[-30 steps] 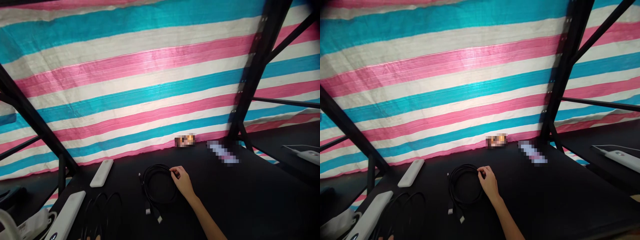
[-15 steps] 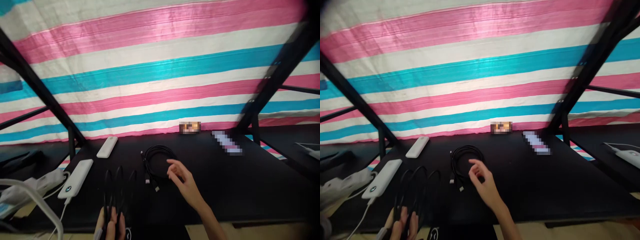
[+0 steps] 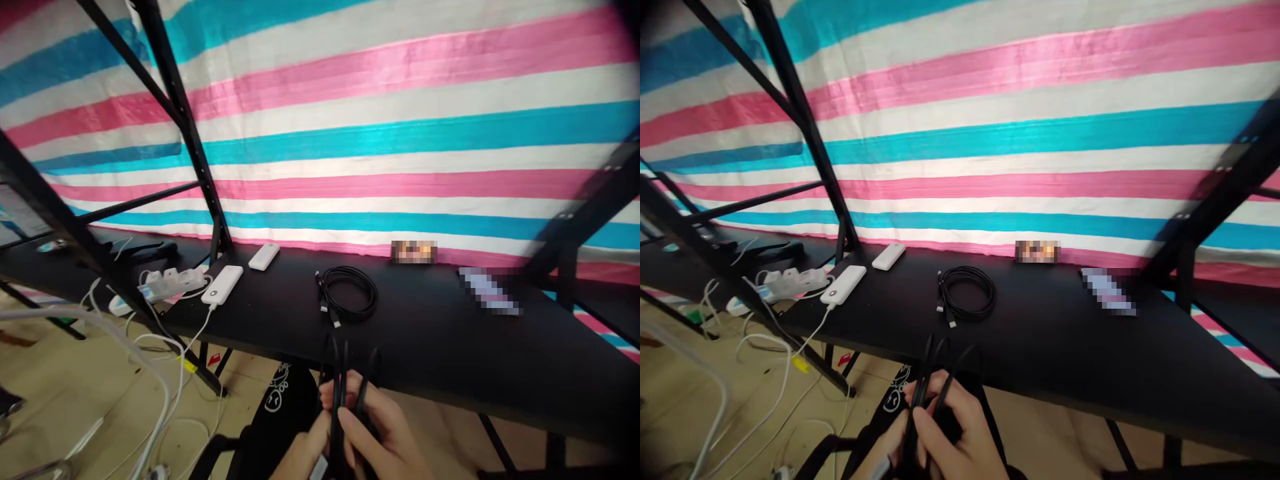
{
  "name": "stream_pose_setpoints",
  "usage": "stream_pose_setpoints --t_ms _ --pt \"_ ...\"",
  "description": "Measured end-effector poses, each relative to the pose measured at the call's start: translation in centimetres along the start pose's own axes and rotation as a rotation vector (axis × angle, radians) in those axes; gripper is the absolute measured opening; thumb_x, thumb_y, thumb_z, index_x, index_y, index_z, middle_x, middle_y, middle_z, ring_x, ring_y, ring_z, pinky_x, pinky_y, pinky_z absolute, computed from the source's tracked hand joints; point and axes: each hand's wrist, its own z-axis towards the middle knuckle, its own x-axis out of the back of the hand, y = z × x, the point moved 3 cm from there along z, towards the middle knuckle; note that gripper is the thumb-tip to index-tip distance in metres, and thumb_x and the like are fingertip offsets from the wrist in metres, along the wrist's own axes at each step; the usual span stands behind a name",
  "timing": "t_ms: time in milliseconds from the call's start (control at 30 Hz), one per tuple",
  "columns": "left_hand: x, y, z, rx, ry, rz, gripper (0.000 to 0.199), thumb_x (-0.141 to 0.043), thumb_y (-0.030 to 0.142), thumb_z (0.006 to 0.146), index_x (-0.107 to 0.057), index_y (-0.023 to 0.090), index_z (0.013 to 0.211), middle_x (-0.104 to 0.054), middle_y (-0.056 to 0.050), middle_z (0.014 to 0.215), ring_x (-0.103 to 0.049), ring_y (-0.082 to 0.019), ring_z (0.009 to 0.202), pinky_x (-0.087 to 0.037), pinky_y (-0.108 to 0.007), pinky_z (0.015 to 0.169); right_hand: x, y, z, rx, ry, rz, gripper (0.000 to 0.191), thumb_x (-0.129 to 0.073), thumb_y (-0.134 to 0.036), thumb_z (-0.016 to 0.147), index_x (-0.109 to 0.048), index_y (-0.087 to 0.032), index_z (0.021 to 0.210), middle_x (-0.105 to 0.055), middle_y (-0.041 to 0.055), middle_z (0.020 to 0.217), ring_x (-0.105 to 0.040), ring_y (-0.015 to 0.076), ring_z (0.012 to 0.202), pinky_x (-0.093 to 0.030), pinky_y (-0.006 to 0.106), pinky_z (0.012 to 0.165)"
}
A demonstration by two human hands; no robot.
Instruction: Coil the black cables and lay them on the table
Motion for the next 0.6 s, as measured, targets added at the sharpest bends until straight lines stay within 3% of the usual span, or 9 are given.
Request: stream_pose_setpoints --t_ms 133,300,400,500,600 --pt "0.6 3.1 -1.8 -0.092 -0.075 0.007 0.057 -0.07 0.055 0.06 -0.071 0.021 0.105 -0.068 -0.011 0.074 -0.065 -0.03 0.074 -0.054 -0.041 0.068 -1.5 -1.8 0.1 0.062 -0.039 -0.016 0.021 -0.053 -0.037 0.089 -0.069 -0.024 0.094 -0.068 0.0052 0.086 -0.064 0.0184 0.074 -0.053 0.026 0.069" --pt "2.5 5.9 -3.8 -0.2 0.081 0.053 0.05 -0.062 0.065 0.069 -0.075 0.024 0.095 -0.07 -0.013 0.088 -0.064 -0.031 0.089 -0.051 -0.04 0.081 -2.4 -2.9 0.1 0.114 -0.027 -0.062 0.02 -0.052 -0.033 0.089 -0.068 -0.024 0.096 -0.068 0.0053 0.088 -0.065 0.0191 0.08 -0.053 0.025 0.071" --pt "4.1 5.7 -3.3 -0.341 0.106 0.065 0.056 -0.049 0.07 0.077 -0.075 0.023 0.09 -0.071 -0.012 0.087 -0.063 -0.028 0.085 -0.05 -0.036 0.08 -1.5 -2.3 0.3 0.067 0.062 -0.006 0.02 -0.056 -0.038 0.087 -0.069 -0.024 0.094 -0.069 0.0056 0.085 -0.066 0.0196 0.081 -0.054 0.026 0.075" --pt "5.6 4.1 -1.8 -0.368 0.133 0.037 0.061 -0.038 0.069 0.083 -0.074 0.021 0.092 -0.071 -0.012 0.086 -0.063 -0.024 0.077 -0.049 -0.032 0.073 -0.7 -2.0 0.8 0.019 0.12 0.104 0.029 -0.058 -0.048 0.085 -0.068 -0.023 0.095 -0.068 0.0057 0.078 -0.066 0.0196 0.072 -0.055 0.026 0.066" --pt "5.5 2.0 0.1 -0.303 -0.054 0.069 0.075 -0.028 0.075 0.081 -0.068 0.018 0.107 -0.07 -0.013 0.089 -0.064 -0.022 0.074 -0.049 -0.032 0.069 -1.0 -2.7 1.0 -0.079 0.134 0.191 0.042 -0.053 -0.056 0.085 -0.066 -0.022 0.106 -0.064 0.004 0.064 -0.06 0.0173 0.055 -0.052 0.026 0.053"
